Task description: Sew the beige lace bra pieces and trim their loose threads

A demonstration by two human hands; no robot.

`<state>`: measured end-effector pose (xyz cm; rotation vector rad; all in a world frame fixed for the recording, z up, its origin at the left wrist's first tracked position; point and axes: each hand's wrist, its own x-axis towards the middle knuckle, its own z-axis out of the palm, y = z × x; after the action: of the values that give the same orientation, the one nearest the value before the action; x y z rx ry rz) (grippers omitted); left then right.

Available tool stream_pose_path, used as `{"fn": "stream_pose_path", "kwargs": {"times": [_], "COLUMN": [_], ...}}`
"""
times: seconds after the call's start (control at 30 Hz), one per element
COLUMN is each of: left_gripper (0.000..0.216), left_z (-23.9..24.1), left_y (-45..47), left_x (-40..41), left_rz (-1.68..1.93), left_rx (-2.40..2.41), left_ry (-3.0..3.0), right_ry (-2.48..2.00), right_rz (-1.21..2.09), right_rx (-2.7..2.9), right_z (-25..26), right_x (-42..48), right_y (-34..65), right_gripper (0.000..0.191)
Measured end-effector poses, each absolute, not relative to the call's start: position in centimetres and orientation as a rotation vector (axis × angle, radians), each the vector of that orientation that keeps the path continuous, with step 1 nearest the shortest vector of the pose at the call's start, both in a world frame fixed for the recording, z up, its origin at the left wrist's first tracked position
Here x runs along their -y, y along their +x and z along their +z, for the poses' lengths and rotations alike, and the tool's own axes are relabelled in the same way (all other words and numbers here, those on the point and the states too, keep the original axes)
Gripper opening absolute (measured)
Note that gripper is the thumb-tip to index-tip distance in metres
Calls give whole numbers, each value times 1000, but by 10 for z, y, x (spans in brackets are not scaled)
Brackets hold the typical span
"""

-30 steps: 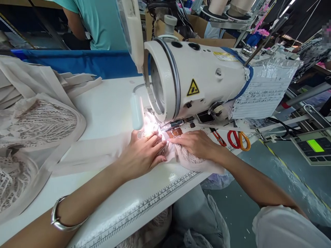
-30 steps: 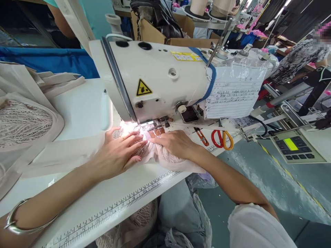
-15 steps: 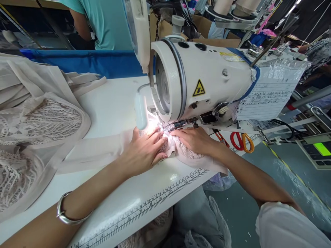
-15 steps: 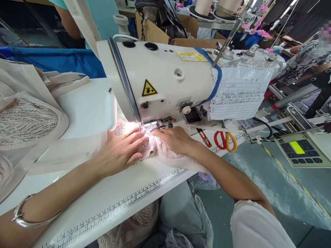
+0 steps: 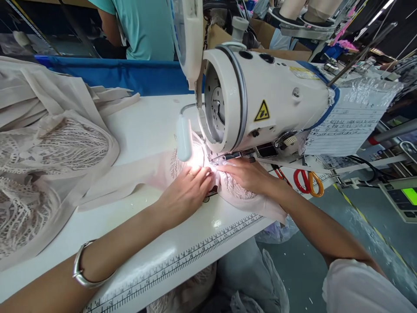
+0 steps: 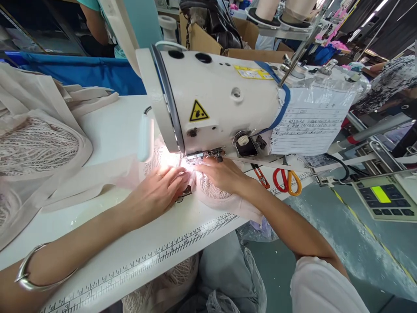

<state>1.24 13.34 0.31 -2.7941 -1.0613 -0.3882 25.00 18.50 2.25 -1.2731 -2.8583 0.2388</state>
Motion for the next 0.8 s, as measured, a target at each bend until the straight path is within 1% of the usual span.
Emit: {"fn": "stream_pose_path", "kwargs": {"times": [0.13,0.3,0.37,0.67,0.8], "left_gripper": [37,30,31,38,36], "left_z": [8,3,0,-4,-5], "left_y": [14,14,14,8,6], "left_x": [-130,-132,-133,-139,-143], "left_rz": [-286,-382,-395,-451,-506], "left_rx": [1099,1149,1141,1135,1137], "left_ry": [-2899,-2798,-2762,-2742,-2736], "right_ry": [-1295,-1312,-1302,-1250,-1234], "right_rz": [256,238,246,302,325], "right_rx": [2839,2848,2858,2843,2835], "right_z": [22,25,26,28,29], "right_x": [-185,-183,-183,-181,-180], "right_y": [253,252,251,249,248], "right_gripper": [43,48,49,45,41]}}
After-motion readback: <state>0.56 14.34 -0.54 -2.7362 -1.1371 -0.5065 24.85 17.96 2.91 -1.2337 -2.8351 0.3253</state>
